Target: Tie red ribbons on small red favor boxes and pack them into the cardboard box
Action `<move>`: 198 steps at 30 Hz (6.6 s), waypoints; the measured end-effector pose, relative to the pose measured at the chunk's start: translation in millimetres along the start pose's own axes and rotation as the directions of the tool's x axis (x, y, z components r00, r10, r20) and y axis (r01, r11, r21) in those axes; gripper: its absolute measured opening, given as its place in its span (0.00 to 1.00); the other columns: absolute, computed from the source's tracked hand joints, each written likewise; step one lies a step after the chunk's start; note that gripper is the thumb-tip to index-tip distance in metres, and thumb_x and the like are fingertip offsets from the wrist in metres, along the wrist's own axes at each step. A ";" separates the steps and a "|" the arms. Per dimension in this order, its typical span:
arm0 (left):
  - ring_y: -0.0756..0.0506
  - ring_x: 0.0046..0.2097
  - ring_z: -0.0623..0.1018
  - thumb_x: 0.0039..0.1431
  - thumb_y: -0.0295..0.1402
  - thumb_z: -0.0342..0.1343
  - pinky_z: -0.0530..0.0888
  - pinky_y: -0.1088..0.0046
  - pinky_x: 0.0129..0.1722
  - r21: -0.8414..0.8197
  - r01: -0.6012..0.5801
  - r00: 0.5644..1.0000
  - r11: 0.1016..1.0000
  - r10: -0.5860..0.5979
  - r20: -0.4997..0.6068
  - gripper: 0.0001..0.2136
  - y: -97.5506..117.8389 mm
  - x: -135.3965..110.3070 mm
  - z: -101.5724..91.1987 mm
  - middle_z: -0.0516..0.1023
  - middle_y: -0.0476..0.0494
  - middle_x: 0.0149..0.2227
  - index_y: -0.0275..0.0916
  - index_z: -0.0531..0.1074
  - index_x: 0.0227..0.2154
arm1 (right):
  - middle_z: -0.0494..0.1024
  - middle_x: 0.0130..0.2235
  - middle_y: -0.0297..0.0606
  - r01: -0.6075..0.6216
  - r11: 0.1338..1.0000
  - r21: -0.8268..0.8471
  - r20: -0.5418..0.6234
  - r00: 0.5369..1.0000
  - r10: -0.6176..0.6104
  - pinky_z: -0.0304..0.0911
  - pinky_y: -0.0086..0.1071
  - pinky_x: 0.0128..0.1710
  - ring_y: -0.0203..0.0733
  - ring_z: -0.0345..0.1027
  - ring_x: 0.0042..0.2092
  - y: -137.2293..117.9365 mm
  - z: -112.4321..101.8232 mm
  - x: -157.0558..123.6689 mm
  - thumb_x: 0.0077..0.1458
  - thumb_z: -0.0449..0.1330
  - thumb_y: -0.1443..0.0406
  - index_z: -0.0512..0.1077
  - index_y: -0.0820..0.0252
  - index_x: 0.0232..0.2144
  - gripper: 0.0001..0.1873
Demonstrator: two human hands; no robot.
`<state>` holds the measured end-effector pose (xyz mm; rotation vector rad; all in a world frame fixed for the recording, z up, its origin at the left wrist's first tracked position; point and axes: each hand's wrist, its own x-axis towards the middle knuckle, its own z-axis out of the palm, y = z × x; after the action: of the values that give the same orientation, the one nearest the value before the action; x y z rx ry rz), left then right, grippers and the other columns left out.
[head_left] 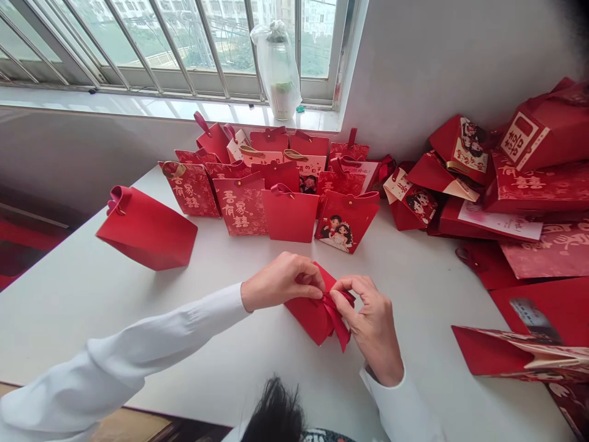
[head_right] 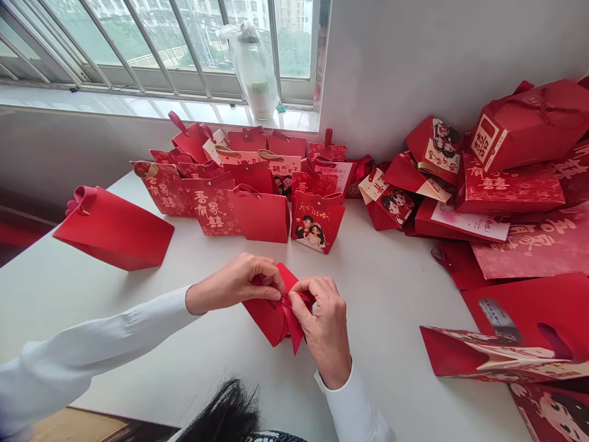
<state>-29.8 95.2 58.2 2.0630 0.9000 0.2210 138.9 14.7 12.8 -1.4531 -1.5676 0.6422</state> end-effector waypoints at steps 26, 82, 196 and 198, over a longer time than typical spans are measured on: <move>0.56 0.21 0.59 0.54 0.37 0.56 0.55 0.81 0.21 0.097 0.035 0.997 0.995 -0.042 0.070 0.11 8.8 9.5 -1.0 0.65 0.55 0.18 0.33 0.71 0.23 | 0.73 0.39 0.35 0.189 0.965 -0.185 -0.198 0.954 -0.224 0.61 0.33 0.41 0.41 0.65 0.41 -4.7 -15.7 -12.5 0.58 0.59 0.64 0.68 0.56 0.41 0.08; 0.52 0.20 0.50 0.55 0.28 0.47 0.47 0.71 0.24 0.326 0.037 0.991 0.944 0.006 -0.131 0.17 1.4 25.0 12.1 0.55 0.52 0.14 0.36 0.58 0.11 | 0.64 0.25 0.36 0.494 0.804 -0.331 0.092 0.865 -0.494 0.53 0.33 0.31 0.39 0.53 0.30 -6.0 26.0 -48.0 0.59 0.49 0.77 0.70 0.62 0.32 0.12; 0.56 0.21 0.62 0.52 0.37 0.60 0.57 0.80 0.21 -0.050 0.030 0.996 0.998 -0.034 -0.082 0.12 -1.0 -15.4 15.5 0.68 0.54 0.18 0.33 0.72 0.21 | 0.72 0.32 0.32 -0.087 0.996 0.013 -0.130 0.988 0.088 0.62 0.30 0.36 0.38 0.66 0.34 -6.8 -4.7 -31.4 0.50 0.65 0.55 0.68 0.56 0.38 0.17; 0.56 0.21 0.63 0.52 0.38 0.59 0.57 0.80 0.21 -0.075 0.031 0.997 0.997 -0.036 -0.073 0.12 -1.9 -15.0 14.7 0.69 0.53 0.19 0.33 0.73 0.21 | 0.72 0.30 0.33 0.049 0.987 -0.151 -0.059 0.997 -0.059 0.60 0.30 0.33 0.38 0.65 0.32 -8.6 -7.0 -38.5 0.53 0.63 0.56 0.69 0.57 0.34 0.12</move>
<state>-35.0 76.6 50.1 1.9815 0.9567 0.3095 137.8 -25.4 13.7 -1.5201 -1.6286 0.4507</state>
